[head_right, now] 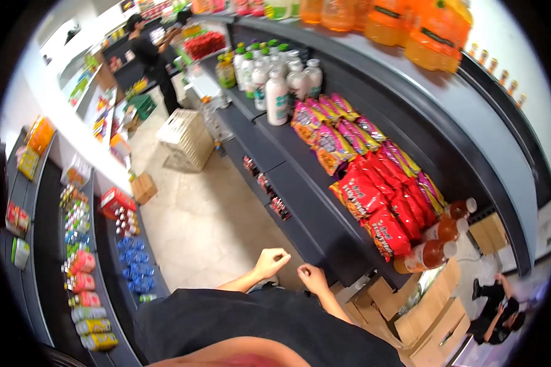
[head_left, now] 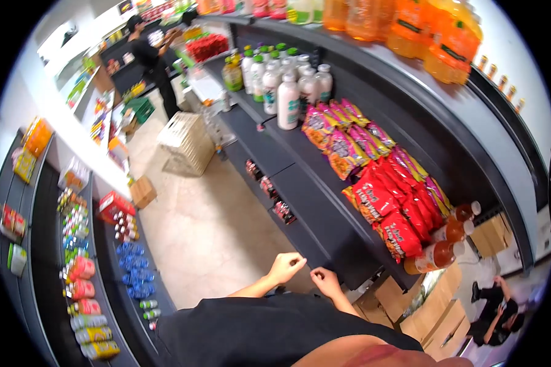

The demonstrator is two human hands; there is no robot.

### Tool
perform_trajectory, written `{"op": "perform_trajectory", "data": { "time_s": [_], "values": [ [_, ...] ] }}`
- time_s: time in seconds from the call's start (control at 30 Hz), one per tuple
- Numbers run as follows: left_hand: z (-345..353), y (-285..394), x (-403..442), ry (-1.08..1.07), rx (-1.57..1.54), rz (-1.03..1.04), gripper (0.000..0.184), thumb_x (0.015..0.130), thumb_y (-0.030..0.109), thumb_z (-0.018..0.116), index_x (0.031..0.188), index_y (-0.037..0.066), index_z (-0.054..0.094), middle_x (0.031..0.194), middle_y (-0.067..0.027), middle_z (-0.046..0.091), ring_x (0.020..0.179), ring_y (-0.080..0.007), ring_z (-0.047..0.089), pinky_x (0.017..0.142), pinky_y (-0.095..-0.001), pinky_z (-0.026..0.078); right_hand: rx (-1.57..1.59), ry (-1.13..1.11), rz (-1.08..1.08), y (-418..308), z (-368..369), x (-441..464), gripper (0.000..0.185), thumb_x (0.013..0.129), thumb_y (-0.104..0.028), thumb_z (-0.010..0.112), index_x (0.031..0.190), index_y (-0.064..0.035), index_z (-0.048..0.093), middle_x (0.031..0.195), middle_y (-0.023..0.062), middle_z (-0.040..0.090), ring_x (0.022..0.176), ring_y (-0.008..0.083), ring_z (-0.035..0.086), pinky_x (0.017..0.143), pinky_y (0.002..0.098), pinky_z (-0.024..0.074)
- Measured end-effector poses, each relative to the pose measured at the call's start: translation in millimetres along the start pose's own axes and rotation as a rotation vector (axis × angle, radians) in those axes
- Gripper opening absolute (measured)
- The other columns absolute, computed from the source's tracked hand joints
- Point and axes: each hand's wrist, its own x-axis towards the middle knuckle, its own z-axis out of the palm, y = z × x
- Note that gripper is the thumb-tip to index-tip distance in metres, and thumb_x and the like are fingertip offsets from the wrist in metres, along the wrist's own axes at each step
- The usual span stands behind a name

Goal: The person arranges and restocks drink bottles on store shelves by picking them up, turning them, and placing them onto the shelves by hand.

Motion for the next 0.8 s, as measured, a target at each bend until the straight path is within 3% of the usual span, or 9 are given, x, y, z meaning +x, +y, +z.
{"op": "perform_trajectory", "data": {
  "time_s": [0.17, 0.27, 0.3, 0.43, 0.53, 0.57, 0.6, 0.67, 0.8],
  "values": [
    [-4.9, -6.5, -66.6, 0.010, -0.002, -0.222, 0.027, 0.096, 0.025, 0.066, 0.084, 0.001, 0.068, 0.066, -0.0092, 0.063, 0.060, -0.0132, 0.056, 0.060, -0.0327, 0.047, -0.232, -0.705, 0.095, 252.0, 74.8, 30.2, 0.031, 0.088, -0.033, 0.069, 0.109, -0.0120, 0.078, 0.107, 0.0140, 0.076, 0.097, 0.0262, 0.072, 0.086, 0.0352, 0.0529],
    [-4.3, 8.6, -63.3, 0.116, 0.097, -0.168, 0.026, 0.096, 0.026, 0.065, 0.088, 0.002, 0.069, 0.070, -0.0119, 0.066, 0.061, -0.0202, 0.061, 0.062, -0.0351, 0.049, -0.525, -0.697, 0.020, 242.4, 73.2, 45.5, 0.030, 0.088, -0.031, 0.069, 0.109, -0.0102, 0.077, 0.103, 0.0131, 0.077, 0.092, 0.0270, 0.072, 0.086, 0.0348, 0.0535],
    [-4.6, 18.9, -61.3, 0.189, 0.093, -0.160, 0.025, 0.096, 0.026, 0.065, 0.090, 0.001, 0.069, 0.073, -0.0120, 0.067, 0.063, -0.0206, 0.062, 0.063, -0.0352, 0.050, -0.359, -0.739, 0.143, 210.0, 64.1, 50.3, 0.029, 0.085, -0.029, 0.071, 0.104, -0.0078, 0.078, 0.098, 0.0125, 0.077, 0.088, 0.0276, 0.073, 0.082, 0.0362, 0.0546],
    [8.8, 26.4, -69.2, 0.421, 0.071, -0.220, 0.023, 0.096, 0.024, 0.065, 0.097, 0.001, 0.068, 0.082, -0.0120, 0.070, 0.071, -0.0218, 0.066, 0.067, -0.0354, 0.052, -0.167, -0.539, -0.041, 255.3, 88.2, 105.1, 0.020, 0.084, -0.019, 0.072, 0.098, -0.0050, 0.078, 0.072, 0.0072, 0.070, 0.056, 0.0206, 0.063, 0.049, 0.0343, 0.0503],
    [20.5, 37.1, -105.2, 0.237, 0.358, -0.347, 0.025, 0.094, 0.030, 0.064, 0.109, 0.010, 0.068, 0.089, -0.0094, 0.070, 0.084, -0.0263, 0.070, 0.074, -0.0396, 0.054, -0.245, -0.528, 0.050, 304.8, 111.1, 140.0, 0.021, 0.085, -0.019, 0.072, 0.097, -0.0026, 0.077, 0.069, 0.0071, 0.068, 0.054, 0.0213, 0.061, 0.049, 0.0361, 0.0500],
    [27.0, 26.4, -124.3, 0.152, 0.428, -0.324, 0.029, 0.093, 0.033, 0.064, 0.114, 0.014, 0.067, 0.089, -0.0087, 0.070, 0.088, -0.0293, 0.069, 0.078, -0.0421, 0.054, -0.363, -0.603, 0.262, 239.8, 89.7, 123.8, 0.020, 0.086, -0.019, 0.070, 0.095, -0.0032, 0.077, 0.071, 0.0090, 0.068, 0.056, 0.0224, 0.062, 0.051, 0.0382, 0.0516],
    [28.4, 24.4, -143.8, 0.069, 0.412, -0.300, 0.032, 0.090, 0.032, 0.065, 0.115, 0.013, 0.067, 0.097, -0.0118, 0.072, 0.089, -0.0317, 0.070, 0.080, -0.0446, 0.055, -0.501, -0.695, 0.184, 233.8, 94.7, 127.2, 0.020, 0.086, -0.020, 0.070, 0.096, -0.0042, 0.077, 0.072, 0.0094, 0.068, 0.058, 0.0228, 0.063, 0.052, 0.0390, 0.0523],
    [44.1, -12.9, -196.2, 0.145, 0.101, -0.517, 0.035, 0.089, 0.035, 0.065, 0.116, 0.013, 0.068, 0.102, -0.0129, 0.073, 0.094, -0.0331, 0.069, 0.083, -0.0447, 0.055, -0.773, -0.857, 0.026, 237.0, 103.2, 137.9, 0.020, 0.087, -0.022, 0.068, 0.097, -0.0061, 0.077, 0.075, 0.0102, 0.068, 0.060, 0.0236, 0.063, 0.054, 0.0406, 0.0539],
    [89.4, -82.1, -339.7, 0.488, 0.415, -0.946, 0.041, 0.089, 0.043, 0.065, 0.117, 0.013, 0.070, 0.107, -0.0144, 0.075, 0.100, -0.0318, 0.071, 0.089, -0.0465, 0.054, -0.447, -0.748, 0.126, 234.2, 133.1, 114.5, 0.026, 0.086, -0.025, 0.067, 0.103, -0.0067, 0.075, 0.078, 0.0119, 0.070, 0.061, 0.0252, 0.064, 0.054, 0.0429, 0.0552]
  ]
}}
